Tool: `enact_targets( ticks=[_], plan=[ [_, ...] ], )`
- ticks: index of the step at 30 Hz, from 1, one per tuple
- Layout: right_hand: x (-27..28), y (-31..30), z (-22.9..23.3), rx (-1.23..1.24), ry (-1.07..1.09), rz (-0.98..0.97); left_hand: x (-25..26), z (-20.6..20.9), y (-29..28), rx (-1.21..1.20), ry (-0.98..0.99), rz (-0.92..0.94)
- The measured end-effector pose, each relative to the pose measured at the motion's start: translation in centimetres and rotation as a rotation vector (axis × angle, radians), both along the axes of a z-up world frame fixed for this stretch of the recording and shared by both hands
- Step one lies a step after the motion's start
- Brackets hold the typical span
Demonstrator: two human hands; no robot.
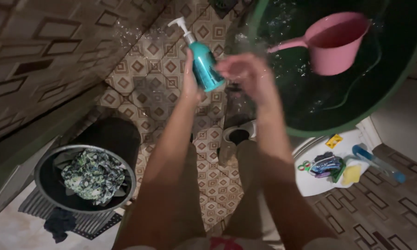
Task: Washing a small plastic basin with soap and a sponge in a bathroom.
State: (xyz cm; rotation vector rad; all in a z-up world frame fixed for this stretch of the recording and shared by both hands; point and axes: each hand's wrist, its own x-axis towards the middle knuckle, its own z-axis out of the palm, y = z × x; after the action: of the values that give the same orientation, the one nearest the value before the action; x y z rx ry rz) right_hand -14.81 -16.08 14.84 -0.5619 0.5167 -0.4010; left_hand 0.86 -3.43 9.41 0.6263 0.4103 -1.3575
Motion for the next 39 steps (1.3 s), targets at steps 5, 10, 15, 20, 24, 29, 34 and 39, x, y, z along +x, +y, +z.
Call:
enact_targets(
  ticks=[5, 10, 15, 20, 24, 29, 34, 39],
  plan=[
    [1.7, 1.2, 2.9, -0.608, 0.451, -0.010, 1.3, -0.9, -2.1, 0.119, -0.141, -0.052],
    [-12.3, -5.4, -11.5, -0.466, 0.795, -0.484, 2.8, -1.7, -1.8, -0.047, -0.093, -0.089],
    [-25.9, -6.8, -31.0, 0.184, 0.727, -0.398, 3.6, -2.4, -0.1, 0.092, -0.331, -0.068],
    [-17.9, -6.9, -22.6, 0.610, -0.052, 0.077, 2.7, -3.6, 0.7, 0.121, -0.714, -0.157],
    [-7.7, -4.9, -9.4, 0.453, -0.080, 0.024, 2.6, -4.3, 0.1, 0.136, -0.475, -0.086],
    [2.8, -2.5, 4.3, -0.077, 0.283, 0.182, 1.9, -4.8, -2.5, 0.161, -0.692, -0.207],
    [-7.0, -6.8, -8.6, -0.126, 0.573, -0.212, 2.4, -1.9, -5.0, 0.118, -0.880, -0.132],
    [-22.9, -6.7, -25.0, 0.225, 0.439, -0.352, 2.6, -5.1, -4.5, 0.124, -0.581, -0.037]
  ],
)
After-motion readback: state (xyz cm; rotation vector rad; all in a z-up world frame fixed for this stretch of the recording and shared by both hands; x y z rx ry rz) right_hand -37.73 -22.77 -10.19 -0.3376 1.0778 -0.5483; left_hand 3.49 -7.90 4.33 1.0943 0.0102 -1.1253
